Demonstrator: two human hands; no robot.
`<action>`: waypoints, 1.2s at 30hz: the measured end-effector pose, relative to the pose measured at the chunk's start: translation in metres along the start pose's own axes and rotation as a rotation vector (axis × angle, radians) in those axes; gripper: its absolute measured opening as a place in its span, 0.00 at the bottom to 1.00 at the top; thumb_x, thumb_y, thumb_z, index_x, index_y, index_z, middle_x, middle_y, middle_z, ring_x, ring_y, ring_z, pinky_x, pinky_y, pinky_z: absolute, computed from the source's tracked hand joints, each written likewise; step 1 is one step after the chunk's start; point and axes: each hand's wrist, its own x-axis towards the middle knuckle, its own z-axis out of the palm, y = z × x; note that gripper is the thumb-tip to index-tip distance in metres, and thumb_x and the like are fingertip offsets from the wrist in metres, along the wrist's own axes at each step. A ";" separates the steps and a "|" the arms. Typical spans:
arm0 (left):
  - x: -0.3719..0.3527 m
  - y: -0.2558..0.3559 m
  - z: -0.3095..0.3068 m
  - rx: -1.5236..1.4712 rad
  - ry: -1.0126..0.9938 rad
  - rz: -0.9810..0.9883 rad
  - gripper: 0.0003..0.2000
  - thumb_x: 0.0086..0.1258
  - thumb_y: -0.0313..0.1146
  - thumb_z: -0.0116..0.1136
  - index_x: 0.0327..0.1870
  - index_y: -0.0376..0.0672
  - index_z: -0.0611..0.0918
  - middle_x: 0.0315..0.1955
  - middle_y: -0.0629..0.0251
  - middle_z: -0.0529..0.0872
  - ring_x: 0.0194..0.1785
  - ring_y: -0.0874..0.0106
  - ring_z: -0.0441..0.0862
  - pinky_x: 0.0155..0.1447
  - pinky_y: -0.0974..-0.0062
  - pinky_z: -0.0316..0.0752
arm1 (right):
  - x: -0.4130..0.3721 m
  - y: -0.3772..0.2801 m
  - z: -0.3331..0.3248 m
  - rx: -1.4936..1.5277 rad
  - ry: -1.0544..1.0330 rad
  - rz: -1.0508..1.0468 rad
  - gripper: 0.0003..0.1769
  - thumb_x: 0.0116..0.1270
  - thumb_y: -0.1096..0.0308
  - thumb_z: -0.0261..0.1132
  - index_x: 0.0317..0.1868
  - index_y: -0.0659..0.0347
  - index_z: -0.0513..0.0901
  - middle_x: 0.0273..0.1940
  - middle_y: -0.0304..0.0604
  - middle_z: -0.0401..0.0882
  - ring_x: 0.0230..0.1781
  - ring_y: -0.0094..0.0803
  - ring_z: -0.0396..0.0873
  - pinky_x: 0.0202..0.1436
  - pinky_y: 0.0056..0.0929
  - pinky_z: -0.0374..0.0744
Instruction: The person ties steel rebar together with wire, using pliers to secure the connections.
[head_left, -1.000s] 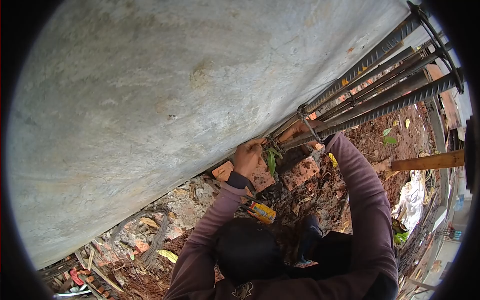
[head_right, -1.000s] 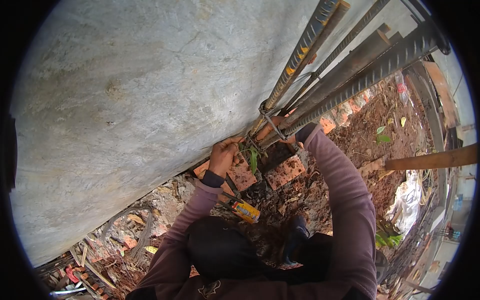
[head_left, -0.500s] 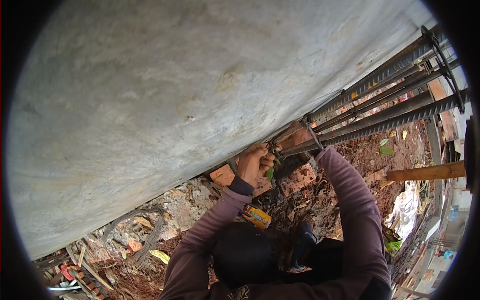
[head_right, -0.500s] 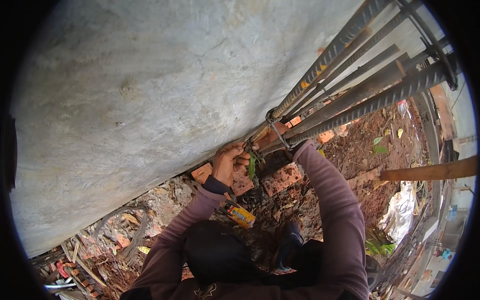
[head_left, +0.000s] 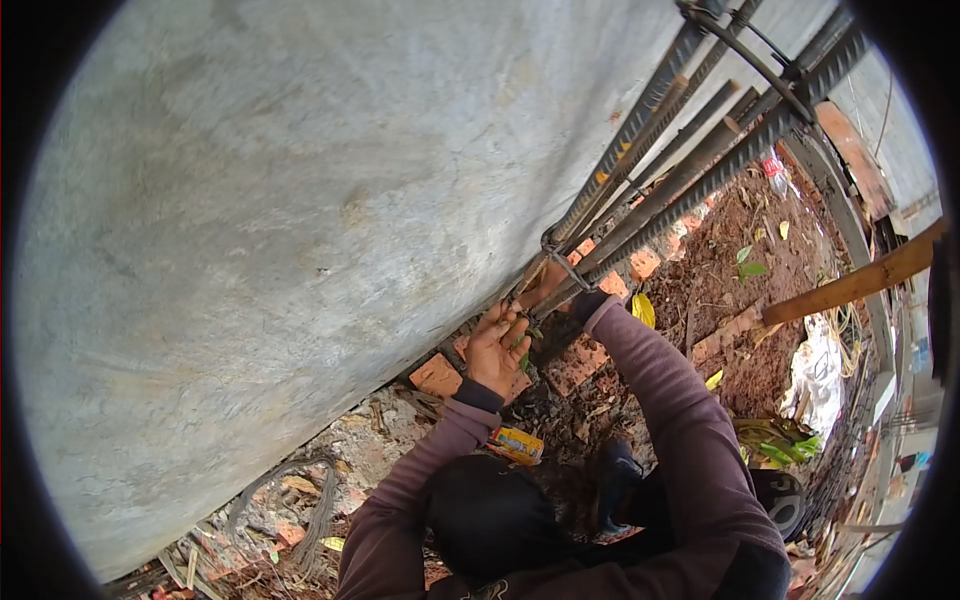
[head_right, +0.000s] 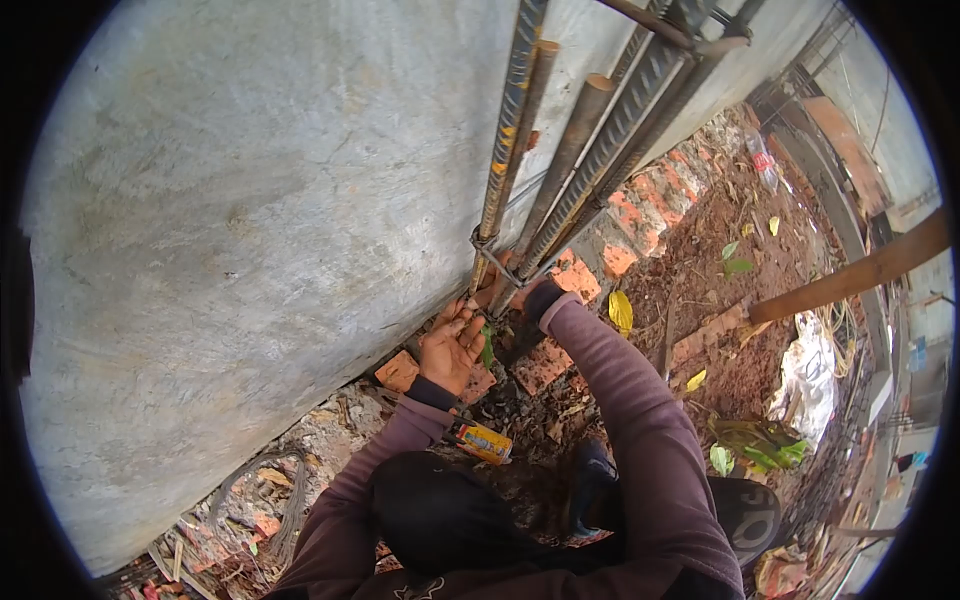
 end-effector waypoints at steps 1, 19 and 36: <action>-0.004 -0.005 0.005 0.063 -0.002 0.053 0.18 0.70 0.33 0.60 0.59 0.42 0.75 0.46 0.65 0.83 0.49 0.68 0.84 0.48 0.71 0.84 | -0.003 0.006 -0.003 -0.057 -0.023 -0.014 0.19 0.50 0.63 0.79 0.38 0.65 0.86 0.33 0.46 0.86 0.32 0.34 0.83 0.36 0.34 0.82; 0.040 0.002 -0.034 0.857 -0.164 0.530 0.15 0.73 0.33 0.56 0.53 0.32 0.79 0.44 0.59 0.84 0.44 0.68 0.83 0.44 0.70 0.78 | -0.159 -0.173 0.104 -0.145 0.727 0.044 0.21 0.64 0.52 0.64 0.28 0.65 0.81 0.24 0.57 0.79 0.27 0.57 0.79 0.33 0.51 0.76; 0.030 0.012 -0.026 1.214 -0.173 0.708 0.11 0.69 0.29 0.58 0.48 0.34 0.82 0.40 0.59 0.86 0.40 0.72 0.83 0.45 0.69 0.79 | -0.104 -0.152 0.120 -0.668 0.657 0.060 0.11 0.58 0.64 0.61 0.29 0.64 0.83 0.29 0.53 0.83 0.31 0.47 0.84 0.36 0.46 0.81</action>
